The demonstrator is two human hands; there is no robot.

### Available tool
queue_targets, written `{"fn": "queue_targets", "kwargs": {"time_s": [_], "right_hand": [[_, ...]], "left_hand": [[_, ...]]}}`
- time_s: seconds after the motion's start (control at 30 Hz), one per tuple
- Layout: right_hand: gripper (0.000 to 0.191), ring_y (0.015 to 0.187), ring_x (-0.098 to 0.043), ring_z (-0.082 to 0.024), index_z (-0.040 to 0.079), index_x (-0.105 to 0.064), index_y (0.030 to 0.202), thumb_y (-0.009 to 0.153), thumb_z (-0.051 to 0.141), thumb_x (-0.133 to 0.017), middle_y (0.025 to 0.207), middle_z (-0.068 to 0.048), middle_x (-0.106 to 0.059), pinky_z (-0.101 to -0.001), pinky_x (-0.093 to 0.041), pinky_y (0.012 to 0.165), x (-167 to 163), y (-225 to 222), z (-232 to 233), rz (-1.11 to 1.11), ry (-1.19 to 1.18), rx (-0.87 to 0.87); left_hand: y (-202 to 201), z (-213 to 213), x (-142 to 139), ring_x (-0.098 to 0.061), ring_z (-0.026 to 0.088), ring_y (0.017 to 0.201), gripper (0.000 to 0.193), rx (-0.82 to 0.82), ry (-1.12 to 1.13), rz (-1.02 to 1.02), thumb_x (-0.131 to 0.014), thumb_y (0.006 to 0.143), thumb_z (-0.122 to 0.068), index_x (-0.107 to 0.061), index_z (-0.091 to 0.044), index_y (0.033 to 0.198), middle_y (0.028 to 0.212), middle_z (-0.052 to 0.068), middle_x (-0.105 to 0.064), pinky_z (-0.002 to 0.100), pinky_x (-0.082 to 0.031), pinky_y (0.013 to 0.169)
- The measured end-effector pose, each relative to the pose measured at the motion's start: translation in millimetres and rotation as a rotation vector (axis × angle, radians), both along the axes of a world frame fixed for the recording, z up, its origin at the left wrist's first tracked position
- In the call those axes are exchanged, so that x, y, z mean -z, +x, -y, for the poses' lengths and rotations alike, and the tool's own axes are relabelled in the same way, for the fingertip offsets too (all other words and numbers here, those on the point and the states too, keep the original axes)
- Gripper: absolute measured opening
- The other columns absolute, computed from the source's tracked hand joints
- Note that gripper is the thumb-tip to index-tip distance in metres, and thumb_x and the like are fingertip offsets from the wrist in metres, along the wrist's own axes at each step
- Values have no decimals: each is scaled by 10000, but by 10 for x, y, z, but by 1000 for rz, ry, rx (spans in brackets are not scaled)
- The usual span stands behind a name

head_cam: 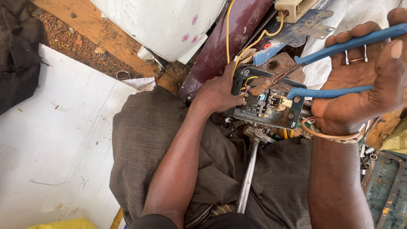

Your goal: The person sits on the ground and uses a screwdriver to loosen screws on an electrical component, then uses pliers to remove a wire. They continue to adjust internal parts with the screwdriver and reposition the component.

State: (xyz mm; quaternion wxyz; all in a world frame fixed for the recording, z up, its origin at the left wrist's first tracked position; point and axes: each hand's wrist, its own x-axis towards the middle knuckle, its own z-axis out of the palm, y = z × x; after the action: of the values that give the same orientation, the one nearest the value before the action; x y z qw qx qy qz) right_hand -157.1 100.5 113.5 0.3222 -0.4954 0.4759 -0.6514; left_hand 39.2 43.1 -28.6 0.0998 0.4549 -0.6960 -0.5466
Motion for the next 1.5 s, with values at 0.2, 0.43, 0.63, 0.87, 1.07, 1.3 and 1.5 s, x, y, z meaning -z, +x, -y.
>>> {"fn": "queue_targets", "kwargs": {"time_s": [0.2, 0.43, 0.63, 0.87, 1.07, 1.3, 1.5], "right_hand": [[469, 1106, -625, -212, 65, -503, 1491, 1155, 390, -537, 1260, -119, -601, -388, -541, 1035, 55, -15, -34, -106, -65, -28], [564, 1225, -592, -185, 55, -562, 1398, 1145, 542, -431, 1305, -82, -592, -371, -511, 1123, -38, -243, -151, -345, -127, -25], [557, 1198, -586, -191, 42, -535, 1431, 1135, 508, -468, 1297, -80, -579, -374, -508, 1110, -18, -153, -160, -287, -111, -40], [536, 1147, -592, -208, 33, -515, 1474, 1140, 452, -518, 1263, -99, -589, -388, -516, 1077, 149, -23, -137, -137, -97, 50], [530, 1104, -598, -222, 26, -499, 1511, 1144, 404, -561, 1234, -115, -597, -401, -523, 1048, 325, -74, -106, 60, -64, 154], [543, 1079, -603, -230, 40, -492, 1541, 1136, 381, -609, 1203, -119, -600, -408, -529, 1019, 410, -79, -82, 112, -14, 216], [506, 1138, -610, -220, 18, -555, 1412, 1108, 423, -565, 1257, -112, -604, -413, -544, 1053, 425, -96, -107, 23, -55, 230]], "left_hand": [[-113, -58, 23, -716, 451, 986, 1053, -134, -71, 1, -815, 768, -441, -268, 20, 1540, 1028, 296, -718, 537, -546, 904], [-288, -30, 37, -698, 453, 1068, 785, -295, -49, 2, -752, 826, -381, -429, -34, 1452, 1204, 268, -694, 542, -540, 931], [-244, 20, 156, -556, 415, 1298, 960, -192, 167, -117, -779, 718, -201, -299, -70, 1540, 1403, 273, -548, 465, -437, 1096], [-199, 53, 299, -487, 364, 1405, 1068, -96, 144, -253, -826, 693, -148, -233, 3, 1569, 1491, 294, -478, 398, -379, 1161], [-180, 65, 374, -452, 358, 1426, 1114, -58, 92, -245, -860, 695, -140, -191, 46, 1567, 1514, 302, -443, 387, -357, 1179], [-124, 67, 207, -534, 334, 1368, 1078, -88, 172, -179, -824, 663, -91, -259, -29, 1579, 1456, 252, -541, 397, -408, 1146], [-64, 76, 175, -574, 364, 1303, 1068, -99, 57, -287, -847, 629, -81, -300, -42, 1545, 1398, 247, -584, 426, -444, 1090]]}}
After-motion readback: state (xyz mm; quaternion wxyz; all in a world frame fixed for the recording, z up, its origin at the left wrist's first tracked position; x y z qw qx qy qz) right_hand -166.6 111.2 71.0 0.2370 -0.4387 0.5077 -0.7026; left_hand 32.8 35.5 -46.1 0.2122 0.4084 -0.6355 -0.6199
